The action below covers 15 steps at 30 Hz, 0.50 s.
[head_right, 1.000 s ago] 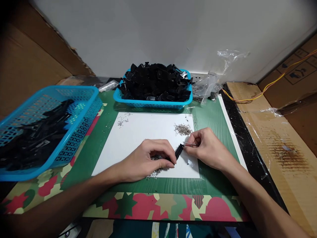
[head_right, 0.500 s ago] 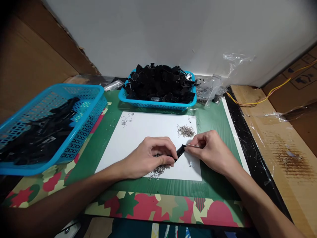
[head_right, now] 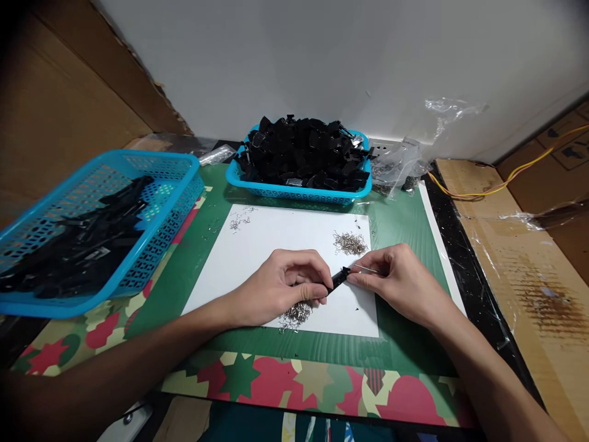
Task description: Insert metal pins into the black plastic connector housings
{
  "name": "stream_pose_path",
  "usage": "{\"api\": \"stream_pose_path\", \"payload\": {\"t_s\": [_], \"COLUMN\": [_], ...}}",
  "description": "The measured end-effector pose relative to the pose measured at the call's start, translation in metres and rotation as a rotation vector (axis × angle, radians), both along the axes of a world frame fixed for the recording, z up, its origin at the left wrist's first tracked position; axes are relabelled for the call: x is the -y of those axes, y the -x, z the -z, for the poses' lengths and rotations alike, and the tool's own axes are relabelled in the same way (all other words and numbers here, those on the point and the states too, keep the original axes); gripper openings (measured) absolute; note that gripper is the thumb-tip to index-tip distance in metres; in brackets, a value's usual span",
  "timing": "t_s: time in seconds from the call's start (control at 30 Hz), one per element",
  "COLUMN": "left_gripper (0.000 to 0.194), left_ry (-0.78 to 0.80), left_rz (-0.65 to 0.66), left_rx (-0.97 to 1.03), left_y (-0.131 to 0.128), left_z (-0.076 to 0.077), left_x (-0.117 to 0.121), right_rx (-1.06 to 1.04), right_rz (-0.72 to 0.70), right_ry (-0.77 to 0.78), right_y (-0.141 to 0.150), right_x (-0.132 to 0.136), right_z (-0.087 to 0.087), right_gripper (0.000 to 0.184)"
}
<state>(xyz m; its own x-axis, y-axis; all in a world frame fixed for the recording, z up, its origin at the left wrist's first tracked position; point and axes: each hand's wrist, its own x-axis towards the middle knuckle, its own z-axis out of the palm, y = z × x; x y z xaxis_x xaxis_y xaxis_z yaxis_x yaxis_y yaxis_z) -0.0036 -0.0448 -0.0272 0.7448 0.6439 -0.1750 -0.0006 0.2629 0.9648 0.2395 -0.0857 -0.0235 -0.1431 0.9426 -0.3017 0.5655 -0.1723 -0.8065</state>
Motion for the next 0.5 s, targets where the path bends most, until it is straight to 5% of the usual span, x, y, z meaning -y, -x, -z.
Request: {"api": "stream_pose_path", "payload": {"t_s": [0.23, 0.5], "left_gripper": [0.007, 0.01], "left_ry": [0.013, 0.037], "left_rz": [-0.006, -0.015], "left_rx": [0.0, -0.009], "left_y": [0.0004, 0.0009], "left_z": [0.0016, 0.0013], "left_x": [-0.0005, -0.0014], "right_rx": [0.074, 0.076], "right_rz": [0.056, 0.177], "right_ry": [-0.093, -0.546], "right_y": [-0.0063, -0.0023], "right_x": [0.0009, 0.0068], "right_z": [-0.0063, -0.0093], "right_gripper": [0.04, 0.017]}}
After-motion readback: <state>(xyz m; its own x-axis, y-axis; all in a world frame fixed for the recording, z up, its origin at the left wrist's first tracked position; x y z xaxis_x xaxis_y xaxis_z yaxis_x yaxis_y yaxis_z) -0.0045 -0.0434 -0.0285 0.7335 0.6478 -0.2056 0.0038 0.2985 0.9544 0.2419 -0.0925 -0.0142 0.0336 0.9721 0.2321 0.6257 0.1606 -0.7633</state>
